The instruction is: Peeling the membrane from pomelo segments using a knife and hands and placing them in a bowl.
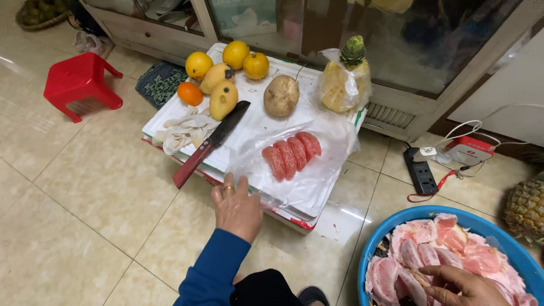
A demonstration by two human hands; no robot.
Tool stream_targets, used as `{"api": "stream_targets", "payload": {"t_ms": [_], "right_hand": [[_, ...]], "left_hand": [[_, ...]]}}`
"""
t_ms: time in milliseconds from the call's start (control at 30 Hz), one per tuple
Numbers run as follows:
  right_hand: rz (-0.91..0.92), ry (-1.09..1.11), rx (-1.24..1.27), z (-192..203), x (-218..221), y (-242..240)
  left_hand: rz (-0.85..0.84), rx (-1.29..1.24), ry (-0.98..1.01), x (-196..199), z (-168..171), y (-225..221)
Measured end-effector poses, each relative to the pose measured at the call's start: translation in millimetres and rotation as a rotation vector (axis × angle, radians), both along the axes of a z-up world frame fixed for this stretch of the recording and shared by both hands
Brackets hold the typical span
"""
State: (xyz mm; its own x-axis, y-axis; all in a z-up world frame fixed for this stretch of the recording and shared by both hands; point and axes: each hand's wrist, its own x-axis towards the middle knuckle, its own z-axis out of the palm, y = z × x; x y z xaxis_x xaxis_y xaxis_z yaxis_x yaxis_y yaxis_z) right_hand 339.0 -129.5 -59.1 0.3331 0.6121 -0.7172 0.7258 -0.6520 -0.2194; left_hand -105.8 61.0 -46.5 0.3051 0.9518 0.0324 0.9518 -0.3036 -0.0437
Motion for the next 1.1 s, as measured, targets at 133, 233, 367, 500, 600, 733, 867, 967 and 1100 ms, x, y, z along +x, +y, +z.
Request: {"api": "stream_targets", "payload": {"t_ms": [133, 233, 367, 500, 600, 733, 867, 967, 1100], "right_hand": [[-0.026, 0.026, 0.048, -19, 12, -8], [0.006, 0.080, 0.028, -43, 28, -13], [0.033, 0.147, 0.032, -67, 42, -23], [0.066, 0.119, 0.013, -69, 41, -28], [0.078, 0.144, -0.068, -46, 28, -20], [0.129, 0.125, -0.058, -67, 37, -32], [0.033, 0.036, -0.086, -43, 32, -31], [0.050, 0.074, -0.091, -75, 44, -36], [0.050, -0.012, -0.107, -85, 40, -44]], "left_hand": [[0.059, -0.175, 0.066, 11, 14, -8], [0.104, -0.093, 0.130, 12, 20, -12], [0.095, 0.200, 0.127, 10, 33, -19], [0.070, 0.557, -0.195, 10, 56, -13], [0.408, 0.435, -0.120, 1, 56, 19], [0.563, 0.071, -0.218, -17, 19, 65], [0.499, 0.240, -0.302, -21, 24, 75], [0.458, 0.349, -0.356, -17, 36, 67], [0.388, 0.490, -0.361, -14, 30, 53]]}}
